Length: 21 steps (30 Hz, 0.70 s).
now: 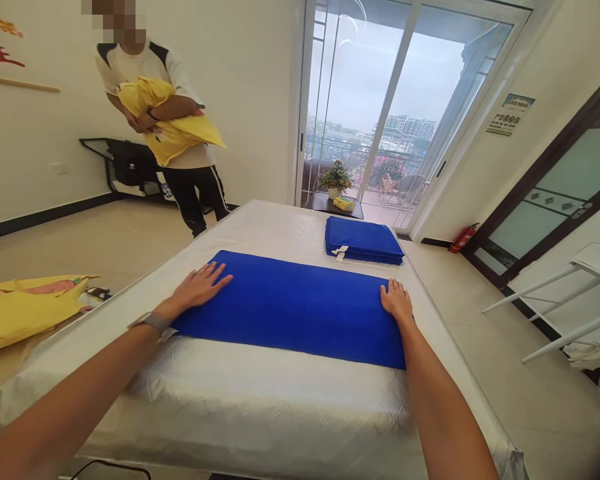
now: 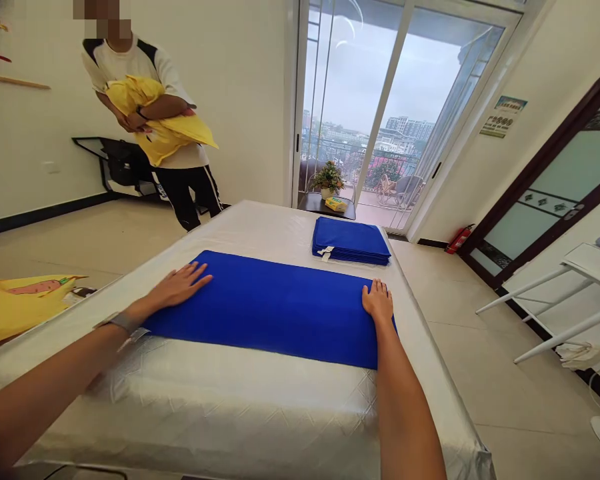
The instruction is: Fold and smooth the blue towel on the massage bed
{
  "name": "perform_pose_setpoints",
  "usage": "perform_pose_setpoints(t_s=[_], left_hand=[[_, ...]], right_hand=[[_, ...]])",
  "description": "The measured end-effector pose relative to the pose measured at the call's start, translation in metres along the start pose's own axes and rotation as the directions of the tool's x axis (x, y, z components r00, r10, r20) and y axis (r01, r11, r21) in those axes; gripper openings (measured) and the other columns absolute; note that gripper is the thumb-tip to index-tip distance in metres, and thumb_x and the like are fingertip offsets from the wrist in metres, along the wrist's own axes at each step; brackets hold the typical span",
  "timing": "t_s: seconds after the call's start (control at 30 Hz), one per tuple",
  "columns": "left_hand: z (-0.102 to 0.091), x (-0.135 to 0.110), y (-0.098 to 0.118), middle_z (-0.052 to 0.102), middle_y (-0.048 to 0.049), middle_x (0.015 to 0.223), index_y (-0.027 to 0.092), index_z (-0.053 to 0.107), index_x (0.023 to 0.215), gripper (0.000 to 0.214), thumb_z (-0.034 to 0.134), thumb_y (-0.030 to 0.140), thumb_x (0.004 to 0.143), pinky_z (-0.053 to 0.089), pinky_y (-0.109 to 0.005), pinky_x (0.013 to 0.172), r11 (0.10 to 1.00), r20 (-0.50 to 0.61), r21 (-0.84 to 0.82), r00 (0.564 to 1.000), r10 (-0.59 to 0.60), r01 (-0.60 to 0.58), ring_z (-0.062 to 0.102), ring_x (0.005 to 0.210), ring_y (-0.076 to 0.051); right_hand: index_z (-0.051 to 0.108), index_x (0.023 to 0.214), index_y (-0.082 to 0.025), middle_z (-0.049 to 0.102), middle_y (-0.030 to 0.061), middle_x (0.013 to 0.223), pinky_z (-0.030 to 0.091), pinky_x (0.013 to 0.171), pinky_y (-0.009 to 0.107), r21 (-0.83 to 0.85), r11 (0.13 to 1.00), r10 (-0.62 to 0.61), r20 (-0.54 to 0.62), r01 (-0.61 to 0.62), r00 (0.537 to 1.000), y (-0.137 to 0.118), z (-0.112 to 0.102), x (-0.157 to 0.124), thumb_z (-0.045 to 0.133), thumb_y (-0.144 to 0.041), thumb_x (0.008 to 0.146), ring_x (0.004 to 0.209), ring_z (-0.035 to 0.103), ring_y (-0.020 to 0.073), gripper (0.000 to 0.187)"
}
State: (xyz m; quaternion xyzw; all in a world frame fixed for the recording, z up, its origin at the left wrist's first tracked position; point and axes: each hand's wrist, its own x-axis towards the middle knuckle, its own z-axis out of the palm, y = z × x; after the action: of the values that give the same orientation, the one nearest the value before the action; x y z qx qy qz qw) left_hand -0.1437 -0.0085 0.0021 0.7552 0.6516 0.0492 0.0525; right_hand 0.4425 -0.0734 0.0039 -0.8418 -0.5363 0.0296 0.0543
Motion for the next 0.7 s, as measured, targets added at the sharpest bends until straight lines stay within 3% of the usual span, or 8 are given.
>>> perform_pose_setpoints(t_s=[0.07,0.13,0.23,0.33,0.47,0.57,0.63,0.7], left_hand=[[-0.001,-0.007,-0.031,0.023,-0.0165,0.165,0.014,0.021,0.159,0.084,0.014,0.068,0.094,0.017,-0.052,0.122,0.999,-0.014,0.007,0.999,-0.047,0.047,0.018,0.153,-0.030],[0.000,-0.012,-0.044,0.024,-0.0175,0.164,0.013,0.022,0.158,0.085,0.014,0.067,0.094,0.017,-0.049,0.122,0.998,-0.029,0.006,0.998,-0.055,0.055,0.019,0.153,-0.029],[0.001,-0.015,-0.040,0.023,-0.0166,0.165,0.014,0.022,0.158,0.085,0.014,0.069,0.093,0.016,-0.048,0.123,0.998,-0.051,-0.003,0.997,-0.063,0.063,0.019,0.153,-0.028],[0.001,-0.016,-0.034,0.024,-0.0163,0.165,0.014,0.022,0.158,0.084,0.014,0.067,0.094,0.015,-0.048,0.123,0.998,-0.060,-0.015,0.996,-0.064,0.064,0.018,0.153,-0.027],[0.000,-0.016,-0.034,0.026,-0.0165,0.164,0.014,0.023,0.158,0.084,0.017,0.067,0.094,0.016,-0.050,0.123,0.998,-0.062,-0.022,0.996,-0.062,0.060,0.019,0.153,-0.028],[0.001,-0.016,-0.036,0.025,-0.0158,0.164,0.014,0.023,0.158,0.083,0.019,0.067,0.094,0.016,-0.051,0.122,0.998,-0.067,-0.030,0.996,-0.062,0.061,0.019,0.153,-0.028],[0.001,-0.017,-0.036,0.025,-0.0157,0.164,0.014,0.023,0.158,0.082,0.019,0.065,0.094,0.016,-0.051,0.122,0.997,-0.068,-0.028,0.995,-0.068,0.066,0.020,0.153,-0.029],[0.002,-0.017,-0.036,0.024,-0.0161,0.164,0.014,0.023,0.158,0.081,0.020,0.065,0.094,0.016,-0.052,0.122,0.998,-0.068,-0.022,0.996,-0.066,0.064,0.020,0.153,-0.029]], right_hand=[[0.019,0.160,-0.009,0.020,0.0084,0.166,0.012,0.123,0.040,-0.014,1.000,0.005,0.003,-0.005,1.000,-0.001,-0.002,-0.002,0.015,-0.046,0.102,0.153,0.015,0.0216,0.069],[0.023,0.159,-0.009,0.023,0.0095,0.165,0.013,0.123,0.043,-0.052,0.998,0.019,-0.015,-0.020,1.000,-0.003,-0.006,-0.005,0.016,-0.044,0.102,0.152,0.018,0.0238,0.068],[0.031,0.156,-0.005,0.030,0.0133,0.163,0.006,0.123,0.047,-0.157,0.987,-0.002,-0.141,-0.021,0.990,-0.013,-0.015,-0.015,0.017,-0.030,0.101,0.152,0.018,0.0262,0.062],[0.033,0.153,0.001,0.032,0.0178,0.161,-0.002,0.123,0.044,-0.222,0.973,-0.121,-0.233,0.068,0.965,-0.045,-0.025,-0.034,0.017,-0.015,0.097,0.153,0.016,0.0242,0.061],[0.031,0.155,-0.003,0.028,0.0154,0.163,0.004,0.124,0.041,-0.125,0.958,-0.276,-0.137,0.260,0.951,-0.124,-0.023,-0.079,0.019,-0.031,0.102,0.153,0.016,0.0229,0.062],[0.022,0.158,-0.004,0.019,0.0130,0.166,0.007,0.124,0.040,0.012,0.895,-0.446,-0.021,0.446,0.895,-0.176,-0.011,-0.118,0.016,-0.051,0.103,0.154,0.012,0.0233,0.073],[0.017,0.159,-0.004,0.013,0.0121,0.167,0.005,0.124,0.040,0.072,0.854,-0.519,0.043,0.516,0.854,-0.193,-0.003,-0.137,0.014,-0.060,0.101,0.155,0.007,0.0225,0.080],[0.015,0.160,-0.006,0.011,0.0114,0.167,0.003,0.125,0.040,0.096,0.847,-0.530,0.087,0.522,0.844,-0.192,0.002,-0.147,0.012,-0.065,0.100,0.155,0.005,0.0214,0.084]])
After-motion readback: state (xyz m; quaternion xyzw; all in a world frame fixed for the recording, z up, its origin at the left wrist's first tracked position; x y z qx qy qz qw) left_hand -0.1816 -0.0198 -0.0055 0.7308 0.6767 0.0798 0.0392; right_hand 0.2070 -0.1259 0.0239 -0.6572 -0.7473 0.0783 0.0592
